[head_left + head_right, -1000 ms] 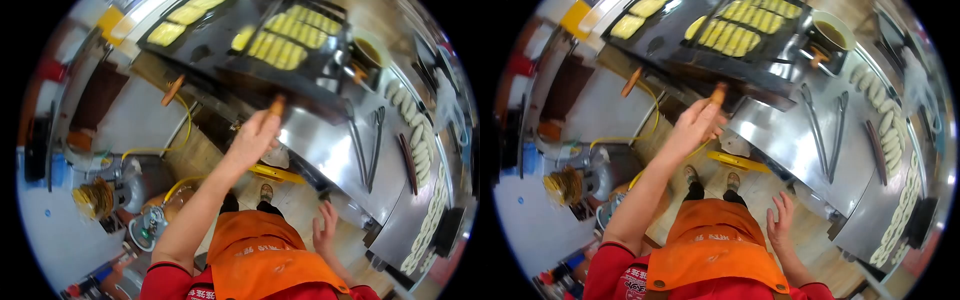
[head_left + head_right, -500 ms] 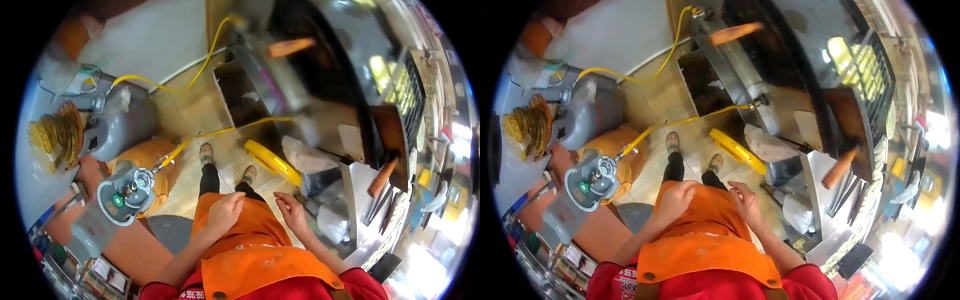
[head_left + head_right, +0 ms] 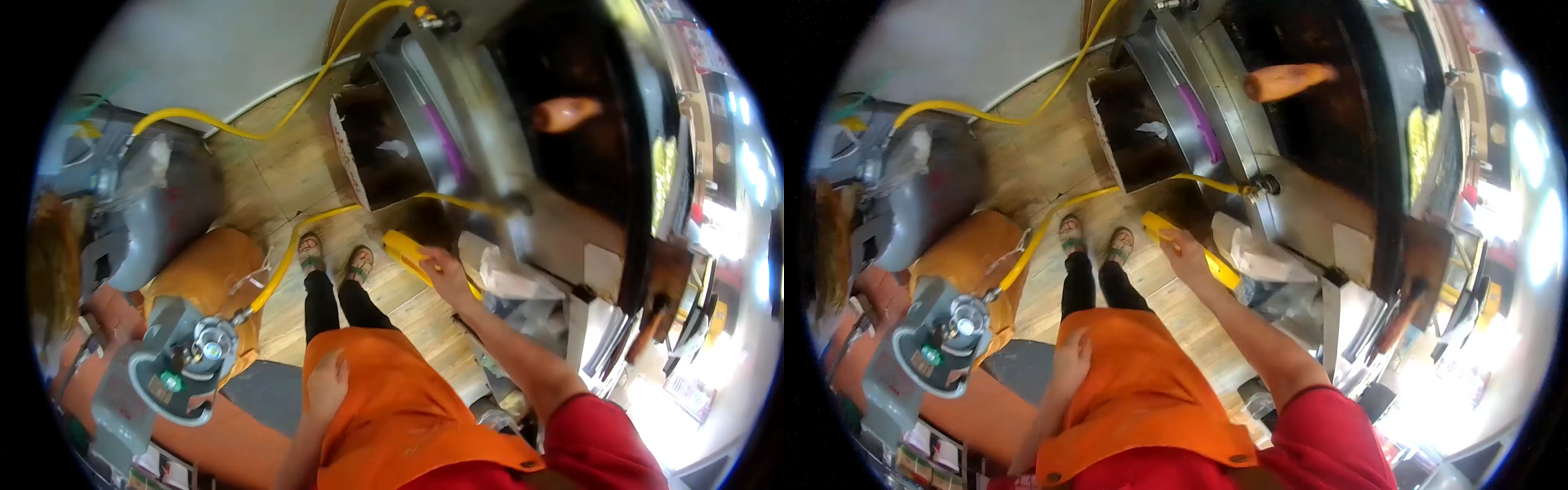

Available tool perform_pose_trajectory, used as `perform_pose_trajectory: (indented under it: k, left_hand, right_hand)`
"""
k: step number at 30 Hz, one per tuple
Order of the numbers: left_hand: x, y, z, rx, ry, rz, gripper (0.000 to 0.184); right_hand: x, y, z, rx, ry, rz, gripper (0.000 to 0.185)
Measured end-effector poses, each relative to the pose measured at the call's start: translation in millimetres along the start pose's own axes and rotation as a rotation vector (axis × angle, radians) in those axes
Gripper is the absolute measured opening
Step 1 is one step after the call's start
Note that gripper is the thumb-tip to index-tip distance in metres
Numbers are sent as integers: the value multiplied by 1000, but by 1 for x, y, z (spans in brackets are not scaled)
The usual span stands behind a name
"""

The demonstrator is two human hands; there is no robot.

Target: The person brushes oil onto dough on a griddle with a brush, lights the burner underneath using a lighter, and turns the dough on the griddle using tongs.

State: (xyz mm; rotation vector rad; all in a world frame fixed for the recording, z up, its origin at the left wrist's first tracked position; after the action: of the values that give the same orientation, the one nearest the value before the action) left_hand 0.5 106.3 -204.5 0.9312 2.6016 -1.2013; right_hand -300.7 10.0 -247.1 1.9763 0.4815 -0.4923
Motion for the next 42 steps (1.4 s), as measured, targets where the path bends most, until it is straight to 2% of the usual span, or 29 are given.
perform_pose_trajectory:
  k: [1, 3, 4, 6, 7, 10, 12, 15, 16, 19, 21, 23, 25, 26, 27, 28, 29, 30, 32, 34, 35, 37, 38, 39, 41, 42]
  left_hand:
    - [7, 18, 5, -21, -47, -38, 22]
    - [17, 37, 6, -108, -42, -32, 20]
    - [21, 46, 11, -145, -45, -33, 20]
    - [36, 67, 7, -68, -116, 54, 18]
    - [41, 74, 7, -26, -157, 99, 18]
    - [54, 84, 8, -67, -110, 91, 18]
    - [50, 84, 13, -113, -107, 70, 14]
    - [54, 90, 14, -130, -143, 10, 11]
    - [53, 87, 17, -137, -141, 25, 11]
    - [50, 76, 23, -149, -127, 49, 10]
    - [52, 72, 28, -127, -134, 63, 9]
    - [51, 72, 23, -100, -150, 92, 10]
    - [58, 89, 11, -182, -88, 60, 10]
    - [62, 94, 9, -218, -56, 39, 10]
    - [63, 90, 11, -227, -52, 47, 11]
    - [63, 83, 16, -230, -46, 54, 13]
    - [64, 78, 19, -233, -35, 61, 14]
    - [69, 82, 21, -231, -39, -19, 16]
    - [77, 98, 27, -239, -54, -168, 21]
    - [44, 12, 73, -17, -106, -41, 30]
    - [36, -9, 92, -28, -98, -189, 33]
    - [25, -48, 127, -4, -91, -403, 41]
    - [21, -63, 138, 32, -90, -465, 45]
    - [26, -71, 142, 55, -54, -397, 49]
    - [37, -83, 151, 111, -5, -276, 56]
    - [44, -80, 147, 41, 37, -349, 63]
  right_hand:
    - [6, -32, 35, -33, -23, 8, 29]
    - [10, -97, 97, 180, -121, 208, 35]
    - [5, -119, 129, 242, -199, 192, 37]
    - [-10, -161, 175, 377, -348, 139, 41]
    - [-22, -173, 200, 347, -410, -10, 42]
    - [-53, -209, 258, 211, -549, -560, 46]
    - [-69, -270, 275, 408, -582, -650, 46]
    - [-84, -387, 292, 669, -523, -582, 47]
    - [-85, -368, 281, 629, -502, -448, 48]
    - [-73, -283, 246, 470, -650, -801, 51]
    - [-63, -320, 259, 439, -529, -633, 52]
    - [-47, -327, 271, 366, -407, -357, 53]
    - [-17, -291, 270, 321, -270, -190, 50]
    - [1, -260, 267, 329, -204, -211, 48]
    - [22, -231, 261, 357, -121, -93, 41]
    - [41, -218, 262, 270, -73, 4, 35]
    - [57, -158, 236, 369, -10, 280, 32]
    - [72, -165, 226, 477, 84, 207, 31]
    - [82, -93, 187, 357, -135, 604, 28]
    - [96, -52, 142, 323, -255, 818, 26]
    - [104, -40, 116, 335, -289, 881, 24]
    - [120, -18, 70, 234, -157, 777, 23]
    - [123, -7, 46, 296, -136, 730, 24]
    - [125, 4, 21, 356, -114, 679, 25]
    - [117, 26, -17, 96, -160, 398, 31]
    - [121, 28, -39, -1, -150, 248, 36]
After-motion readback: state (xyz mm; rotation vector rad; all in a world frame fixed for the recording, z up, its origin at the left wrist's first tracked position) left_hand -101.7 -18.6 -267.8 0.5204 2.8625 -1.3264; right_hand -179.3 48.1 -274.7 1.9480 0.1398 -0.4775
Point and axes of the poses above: each hand's wrist, its own z-axis towards the middle knuckle, its own x-axis out of the palm, y = z × x, the point moved 9 cm from there along z, towards the middle knuckle, and after that the axes turned 6 degrees about -x, right-handed, at the moved point
